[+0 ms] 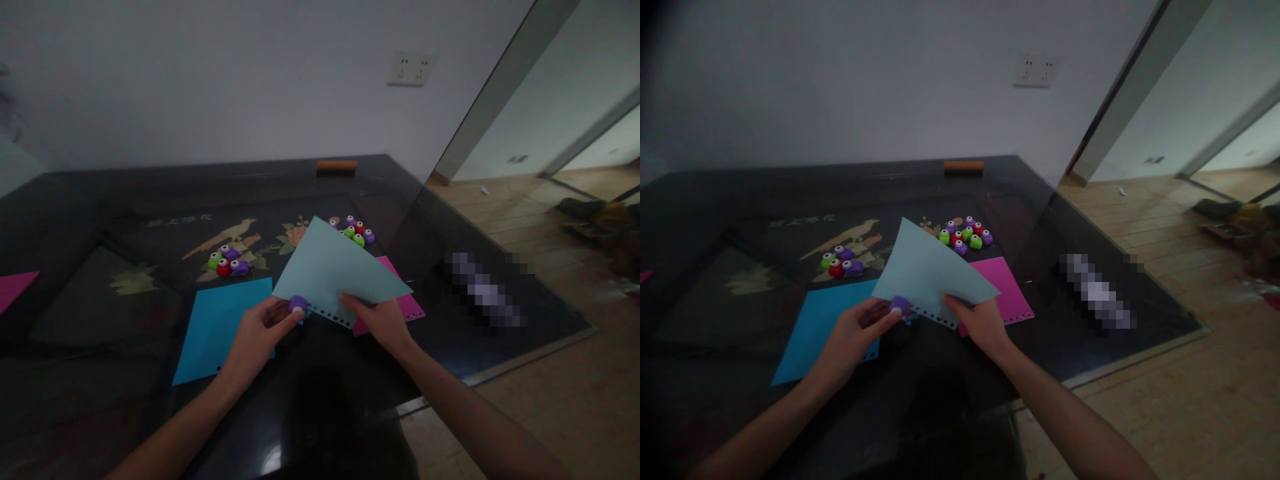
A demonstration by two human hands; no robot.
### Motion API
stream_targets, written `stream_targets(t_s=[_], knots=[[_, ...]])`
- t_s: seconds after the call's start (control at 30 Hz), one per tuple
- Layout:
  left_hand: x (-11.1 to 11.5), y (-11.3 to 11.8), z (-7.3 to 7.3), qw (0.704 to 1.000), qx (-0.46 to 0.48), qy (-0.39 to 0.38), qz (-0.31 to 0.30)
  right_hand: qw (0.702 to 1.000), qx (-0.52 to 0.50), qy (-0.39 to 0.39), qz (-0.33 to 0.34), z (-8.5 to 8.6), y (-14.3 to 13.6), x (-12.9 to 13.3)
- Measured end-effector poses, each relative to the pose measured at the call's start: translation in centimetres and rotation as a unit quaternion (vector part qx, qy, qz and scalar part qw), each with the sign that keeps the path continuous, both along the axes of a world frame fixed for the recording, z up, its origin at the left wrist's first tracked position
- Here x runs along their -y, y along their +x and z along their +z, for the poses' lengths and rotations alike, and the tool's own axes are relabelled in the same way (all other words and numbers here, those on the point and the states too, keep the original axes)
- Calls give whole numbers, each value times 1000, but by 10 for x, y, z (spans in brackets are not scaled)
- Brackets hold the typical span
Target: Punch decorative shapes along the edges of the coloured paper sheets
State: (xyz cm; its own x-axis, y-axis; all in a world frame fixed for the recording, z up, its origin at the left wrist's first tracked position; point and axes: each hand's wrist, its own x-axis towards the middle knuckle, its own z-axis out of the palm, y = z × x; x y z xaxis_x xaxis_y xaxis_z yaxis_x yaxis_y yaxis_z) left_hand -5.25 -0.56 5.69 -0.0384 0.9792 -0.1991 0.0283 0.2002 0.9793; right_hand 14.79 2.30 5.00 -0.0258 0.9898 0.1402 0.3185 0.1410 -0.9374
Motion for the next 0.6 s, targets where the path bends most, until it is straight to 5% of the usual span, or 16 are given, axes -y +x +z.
stream_targets(t_s=[0.4, 0.6], knots=[[-2, -8, -7, 985, -151, 83, -8, 1000, -16, 5, -22, 1, 5, -2], [-2, -14, -7, 950, -262, 161, -60, 997, -22, 9, -77, -1, 11, -5]])
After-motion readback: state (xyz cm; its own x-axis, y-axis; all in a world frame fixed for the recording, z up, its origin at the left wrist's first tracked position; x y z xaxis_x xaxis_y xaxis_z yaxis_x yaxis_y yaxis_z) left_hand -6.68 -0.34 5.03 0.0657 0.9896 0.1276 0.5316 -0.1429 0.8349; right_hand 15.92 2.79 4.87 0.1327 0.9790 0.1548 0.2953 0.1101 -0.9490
